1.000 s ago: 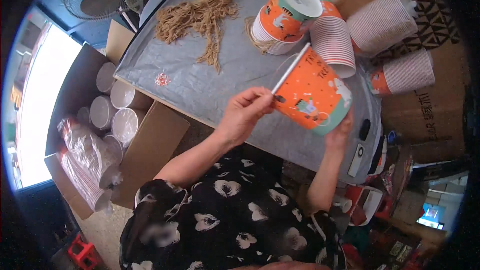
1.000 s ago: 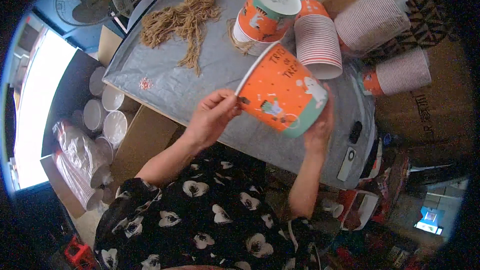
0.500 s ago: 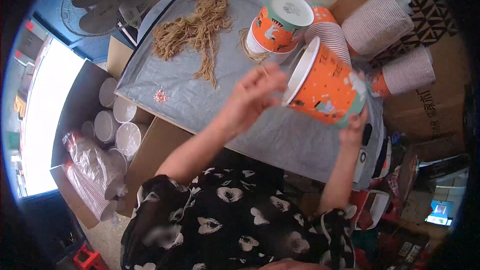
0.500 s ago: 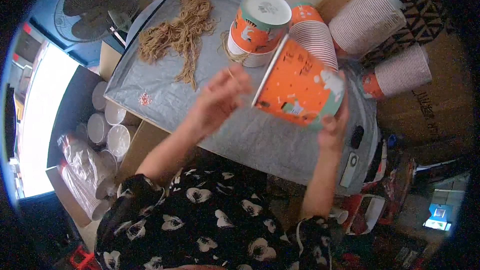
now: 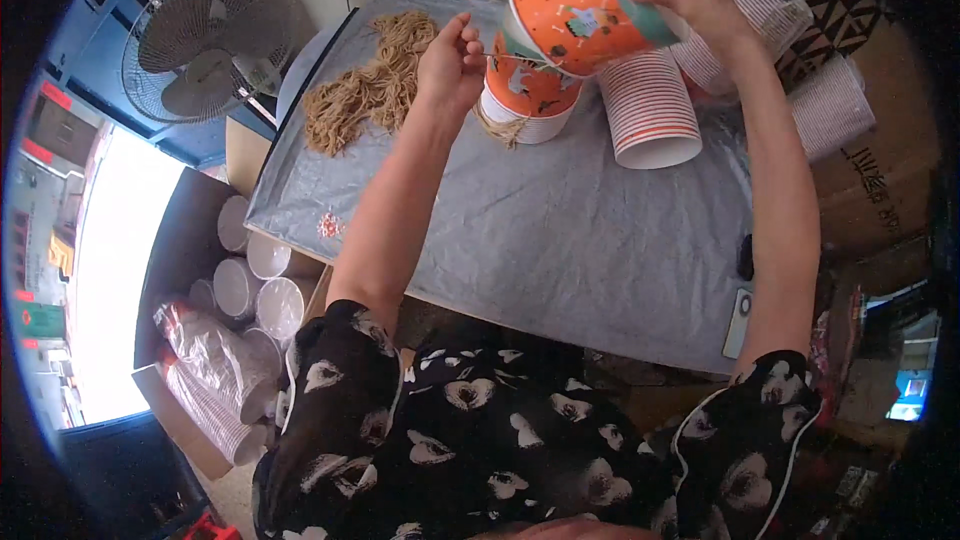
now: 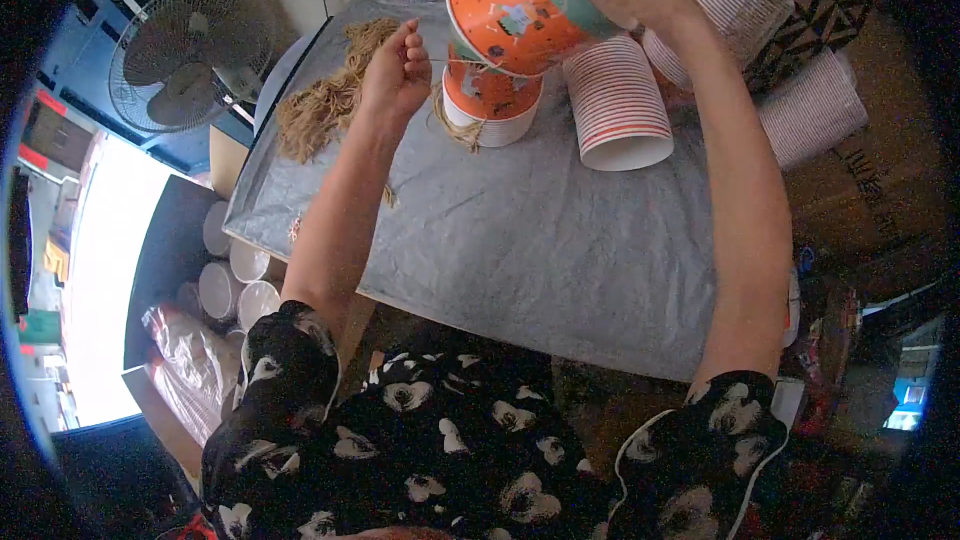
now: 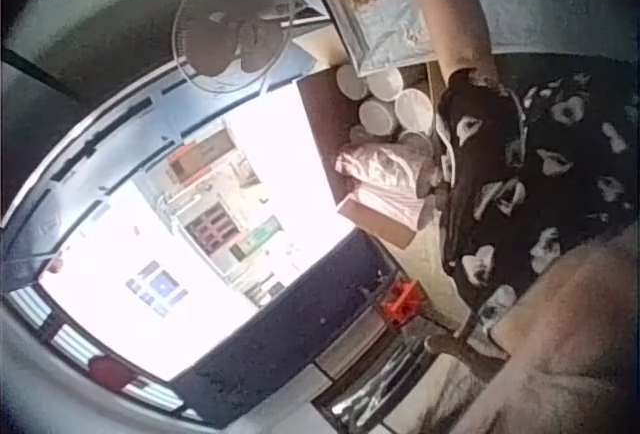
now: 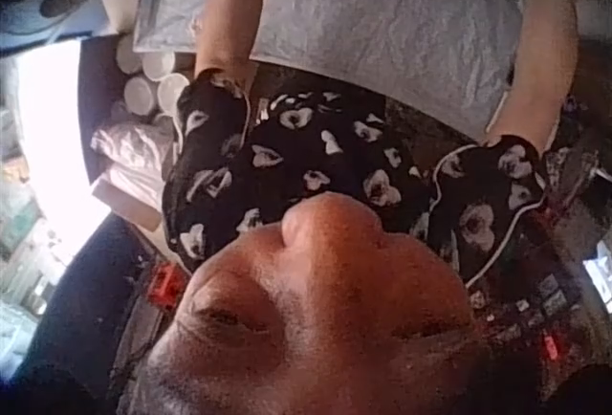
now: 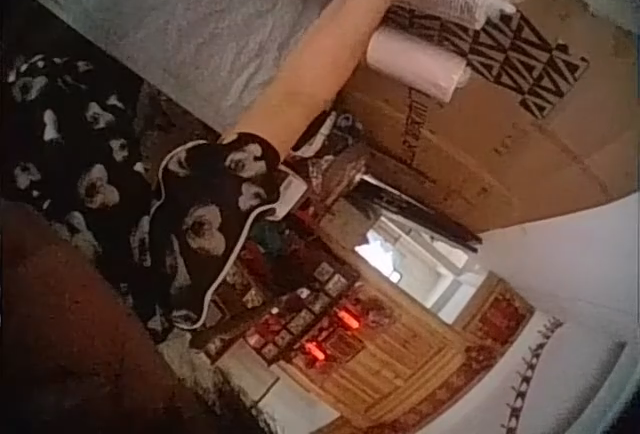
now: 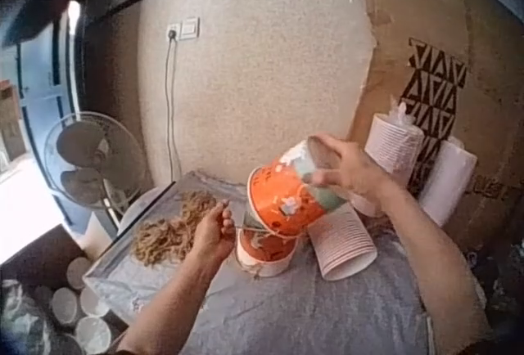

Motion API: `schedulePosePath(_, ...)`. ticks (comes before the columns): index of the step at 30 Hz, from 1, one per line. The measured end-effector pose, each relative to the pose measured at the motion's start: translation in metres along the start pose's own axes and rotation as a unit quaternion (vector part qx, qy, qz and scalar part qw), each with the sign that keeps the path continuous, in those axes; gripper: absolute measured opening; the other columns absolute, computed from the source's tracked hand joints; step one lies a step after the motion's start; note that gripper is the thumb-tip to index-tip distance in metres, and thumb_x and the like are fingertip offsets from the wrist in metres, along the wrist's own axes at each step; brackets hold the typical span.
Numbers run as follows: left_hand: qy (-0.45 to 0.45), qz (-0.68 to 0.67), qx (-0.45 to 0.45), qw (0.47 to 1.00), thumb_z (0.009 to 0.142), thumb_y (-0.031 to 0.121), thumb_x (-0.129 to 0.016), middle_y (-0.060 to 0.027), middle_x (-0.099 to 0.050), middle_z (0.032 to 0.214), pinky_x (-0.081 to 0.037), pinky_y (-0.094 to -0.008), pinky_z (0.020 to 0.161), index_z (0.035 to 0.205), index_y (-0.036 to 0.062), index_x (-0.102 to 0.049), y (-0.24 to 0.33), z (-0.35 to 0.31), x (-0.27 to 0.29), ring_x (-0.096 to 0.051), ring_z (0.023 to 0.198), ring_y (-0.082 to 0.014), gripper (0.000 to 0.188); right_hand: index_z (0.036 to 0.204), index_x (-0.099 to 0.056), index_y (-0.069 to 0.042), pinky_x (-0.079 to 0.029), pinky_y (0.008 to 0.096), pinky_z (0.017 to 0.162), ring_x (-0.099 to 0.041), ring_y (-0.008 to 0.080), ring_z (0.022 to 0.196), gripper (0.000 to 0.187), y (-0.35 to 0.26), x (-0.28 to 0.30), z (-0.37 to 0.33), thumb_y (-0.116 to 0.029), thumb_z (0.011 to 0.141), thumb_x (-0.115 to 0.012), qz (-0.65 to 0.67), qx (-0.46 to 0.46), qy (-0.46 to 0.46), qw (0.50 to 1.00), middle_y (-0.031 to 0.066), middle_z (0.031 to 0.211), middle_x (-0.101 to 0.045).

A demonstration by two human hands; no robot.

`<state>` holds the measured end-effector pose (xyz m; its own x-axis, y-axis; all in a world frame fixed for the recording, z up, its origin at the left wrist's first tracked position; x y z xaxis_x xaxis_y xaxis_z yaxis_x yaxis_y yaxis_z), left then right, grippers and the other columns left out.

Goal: Threading rope handles into paper bowls for packaging.

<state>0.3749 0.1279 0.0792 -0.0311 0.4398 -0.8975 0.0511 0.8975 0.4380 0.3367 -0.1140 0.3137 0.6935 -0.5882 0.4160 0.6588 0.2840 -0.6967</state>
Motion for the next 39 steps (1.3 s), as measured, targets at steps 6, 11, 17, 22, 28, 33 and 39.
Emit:
schedulePosePath(6, 0.088, -0.009, 0.028, 0.996, 0.105, 0.019, -0.054, 0.0001, -0.059, 0.077, -0.038, -0.018, 0.043, 0.107, 0.0098, -0.056, -0.023, 0.017, 0.045, -0.051, 0.055, -0.0083, 0.009, 0.15, -0.04, 0.005, -0.04, 0.0403, 0.114, -0.047, 0.0342, 0.139, 0.108, 0.053, 0.009, 0.024, -0.045, 0.067, -0.087, -0.331, -0.357, 0.112, 0.867, 0.0279, 0.15, -0.046)
schedulePosePath(11, 0.122, 0.026, 0.062, 0.99, 0.105, 0.018, -0.052, -0.0019, -0.06, 0.076, -0.039, -0.0179, 0.04, 0.101, 0.0073, -0.055, -0.046, 0.018, 0.078, -0.051, 0.051, -0.0097, 0.012, 0.134, -0.054, 0.01, -0.05, 0.0397, 0.102, -0.061, 0.0367, 0.122, 0.098, 0.081, -0.001, 0.037, -0.052, 0.065, -0.086, -0.399, -0.333, 0.009, 0.855, 0.0329, 0.131, -0.06)
schedulePosePath(17, 0.065, 0.113, 0.067, 0.989, 0.106, 0.018, -0.049, -0.001, -0.059, 0.078, -0.038, -0.0155, 0.043, 0.1, 0.0039, -0.056, -0.069, 0.008, 0.101, -0.056, 0.063, -0.0062, 0.017, 0.137, -0.052, 0.008, -0.051, 0.0424, 0.101, -0.06, 0.0401, 0.122, 0.106, 0.095, -0.01, 0.036, -0.058, 0.061, -0.085, -0.417, -0.355, -0.025, 0.836, 0.0331, 0.133, -0.059)
schedulePosePath(22, 0.082, 0.153, 0.065, 0.983, 0.106, 0.019, -0.051, -0.0003, -0.057, 0.075, -0.039, -0.0154, 0.044, 0.095, 0.0062, -0.056, -0.08, 0.006, 0.115, -0.055, 0.061, -0.0065, 0.018, 0.142, -0.049, 0.005, -0.051, 0.0437, 0.102, -0.06, 0.0406, 0.122, 0.113, 0.12, -0.011, 0.03, -0.062, 0.058, -0.086, -0.438, -0.351, -0.026, 0.827, 0.0318, 0.134, -0.059)
schedulePosePath(28, 0.073, 0.13, 0.061, 0.987, 0.104, 0.018, -0.056, -0.0003, -0.054, 0.069, -0.039, -0.0168, 0.042, 0.089, 0.0087, -0.054, -0.089, 0.014, 0.134, -0.053, 0.056, -0.0071, 0.018, 0.144, -0.05, 0.001, -0.05, 0.0459, 0.103, -0.058, 0.0398, 0.126, 0.114, 0.118, -0.019, 0.039, -0.061, 0.056, -0.087, -0.473, -0.354, -0.023, 0.807, 0.0296, 0.139, -0.056)
schedulePosePath(33, 0.083, 0.165, 0.038, 0.982, 0.104, 0.017, -0.056, -0.0018, -0.058, 0.07, -0.039, -0.0168, 0.042, 0.088, 0.009, -0.054, -0.088, 0.016, 0.152, -0.05, 0.053, -0.0064, 0.018, 0.148, -0.047, -0.006, -0.046, 0.05, 0.107, -0.052, 0.0391, 0.134, 0.116, 0.128, -0.032, 0.033, -0.061, 0.055, -0.089, -0.449, -0.395, -0.042, 0.801, 0.0234, 0.149, -0.05)
schedulePosePath(39, 0.144, 0.211, 0.016, 0.967, 0.103, 0.016, -0.056, -0.0025, -0.059, 0.068, -0.036, -0.0164, 0.042, 0.088, 0.0089, -0.055, -0.091, 0.008, 0.15, -0.047, 0.05, -0.0058, 0.017, 0.153, -0.04, -0.01, -0.037, 0.0622, 0.111, -0.04, 0.0425, 0.142, 0.123, 0.143, -0.034, 0.023, -0.062, 0.054, -0.09, -0.464, -0.419, -0.04, 0.78, 0.0207, 0.157, -0.039)
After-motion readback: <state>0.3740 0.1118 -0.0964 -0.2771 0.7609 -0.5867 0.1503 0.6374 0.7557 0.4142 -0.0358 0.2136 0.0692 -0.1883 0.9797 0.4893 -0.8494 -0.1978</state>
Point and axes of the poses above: each hand's wrist, its own z-axis towards the middle knuckle, its own x-axis out of the back of the hand, y = z × x, the point moved 6 cm from there along z, towards the middle knuckle
